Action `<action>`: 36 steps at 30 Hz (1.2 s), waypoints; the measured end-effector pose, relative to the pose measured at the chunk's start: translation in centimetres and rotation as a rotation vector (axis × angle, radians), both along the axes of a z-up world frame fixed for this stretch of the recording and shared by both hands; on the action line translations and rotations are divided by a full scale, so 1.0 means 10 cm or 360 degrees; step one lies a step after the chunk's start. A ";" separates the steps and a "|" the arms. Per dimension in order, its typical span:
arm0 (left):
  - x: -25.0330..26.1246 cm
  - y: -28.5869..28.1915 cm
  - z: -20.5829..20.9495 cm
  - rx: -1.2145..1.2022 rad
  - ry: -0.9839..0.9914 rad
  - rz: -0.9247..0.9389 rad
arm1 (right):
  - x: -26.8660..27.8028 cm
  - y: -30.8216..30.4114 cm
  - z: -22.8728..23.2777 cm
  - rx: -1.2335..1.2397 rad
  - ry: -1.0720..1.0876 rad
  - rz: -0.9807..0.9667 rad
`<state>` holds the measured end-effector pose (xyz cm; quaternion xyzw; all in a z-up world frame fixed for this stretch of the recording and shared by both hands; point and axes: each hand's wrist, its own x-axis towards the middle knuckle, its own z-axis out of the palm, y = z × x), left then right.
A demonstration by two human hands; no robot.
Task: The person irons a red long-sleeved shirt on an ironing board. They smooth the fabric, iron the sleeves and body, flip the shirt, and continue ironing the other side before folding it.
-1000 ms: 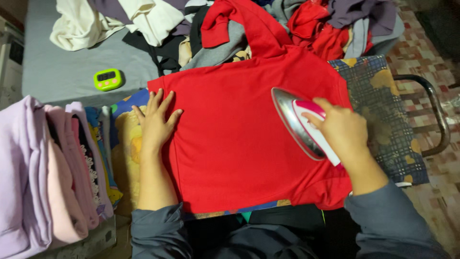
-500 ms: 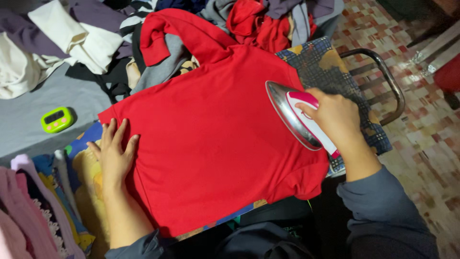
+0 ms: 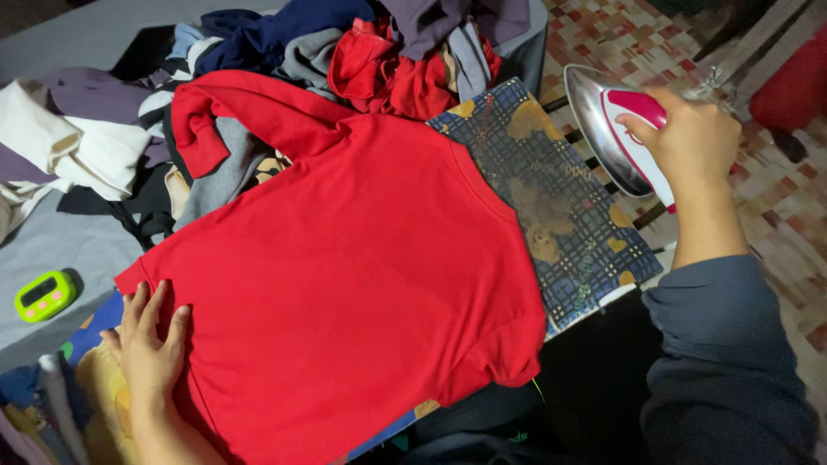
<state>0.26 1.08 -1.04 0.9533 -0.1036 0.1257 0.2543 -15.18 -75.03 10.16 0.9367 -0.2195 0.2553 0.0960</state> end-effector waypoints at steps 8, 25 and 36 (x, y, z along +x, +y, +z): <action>0.02 -0.03 0.03 -0.0001 0.0043 0.0025 | 0.30 -0.42 -0.51 0.0242 0.0149 -0.0020; 0.14 -0.06 -0.16 0.0404 0.0109 0.0151 | 0.20 1.17 -0.52 0.0617 0.0016 0.0410; -0.21 -0.78 -0.15 0.0393 -0.0183 0.0394 | -0.07 2.01 -0.82 0.0181 0.0007 0.0453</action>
